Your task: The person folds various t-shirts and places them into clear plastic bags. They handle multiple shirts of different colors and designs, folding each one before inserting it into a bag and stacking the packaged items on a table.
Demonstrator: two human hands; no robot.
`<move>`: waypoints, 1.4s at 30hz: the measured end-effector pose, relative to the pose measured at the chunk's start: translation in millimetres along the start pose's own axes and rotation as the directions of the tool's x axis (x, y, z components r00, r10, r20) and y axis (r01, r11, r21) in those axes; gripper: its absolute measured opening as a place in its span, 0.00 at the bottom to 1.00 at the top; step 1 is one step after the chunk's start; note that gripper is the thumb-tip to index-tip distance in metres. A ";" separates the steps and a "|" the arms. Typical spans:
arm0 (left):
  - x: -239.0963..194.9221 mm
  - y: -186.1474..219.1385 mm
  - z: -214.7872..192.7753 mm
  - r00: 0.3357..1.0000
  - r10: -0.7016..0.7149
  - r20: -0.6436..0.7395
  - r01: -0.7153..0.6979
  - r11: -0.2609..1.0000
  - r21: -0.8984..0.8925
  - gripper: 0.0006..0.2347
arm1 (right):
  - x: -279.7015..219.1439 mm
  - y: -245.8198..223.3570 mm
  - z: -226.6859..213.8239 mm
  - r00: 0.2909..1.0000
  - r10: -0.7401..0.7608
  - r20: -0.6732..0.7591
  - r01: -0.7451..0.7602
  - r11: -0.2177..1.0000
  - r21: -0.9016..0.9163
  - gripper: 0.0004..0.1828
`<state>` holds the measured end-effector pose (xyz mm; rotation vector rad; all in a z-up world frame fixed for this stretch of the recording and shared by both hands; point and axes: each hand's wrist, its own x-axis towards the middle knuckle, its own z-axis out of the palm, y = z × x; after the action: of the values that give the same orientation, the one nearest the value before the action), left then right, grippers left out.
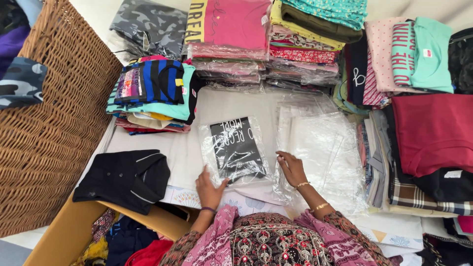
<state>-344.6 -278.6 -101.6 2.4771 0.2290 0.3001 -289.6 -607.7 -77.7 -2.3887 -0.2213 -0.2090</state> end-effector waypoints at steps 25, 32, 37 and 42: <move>37.5 -15.5 -41.4 0.594 -0.257 0.762 0.784 0.397 -0.477 0.32 | 41.8 0.4 -21.0 0.748 0.448 0.490 -0.655 0.619 0.433 0.19; 121.6 -3.0 -41.5 0.908 0.102 0.407 0.283 0.569 -0.773 0.12 | 92.4 8.0 -33.1 0.902 0.252 0.351 -0.430 0.596 0.678 0.15; 139.0 67.2 -92.0 0.961 0.267 -0.071 -0.253 0.746 -0.617 0.05 | 123.6 -2.5 -35.7 0.990 0.132 0.054 -0.130 0.679 0.723 0.10; 98.0 6.9 -14.4 0.907 0.366 -0.208 -0.415 0.860 -0.298 0.04 | 102.2 44.6 31.3 0.979 0.191 -0.072 -0.105 0.773 0.626 0.10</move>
<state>-253.8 -252.9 -70.5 2.1425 -0.2588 0.6375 -177.8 -608.6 -107.9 -1.7106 -0.0242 -0.1832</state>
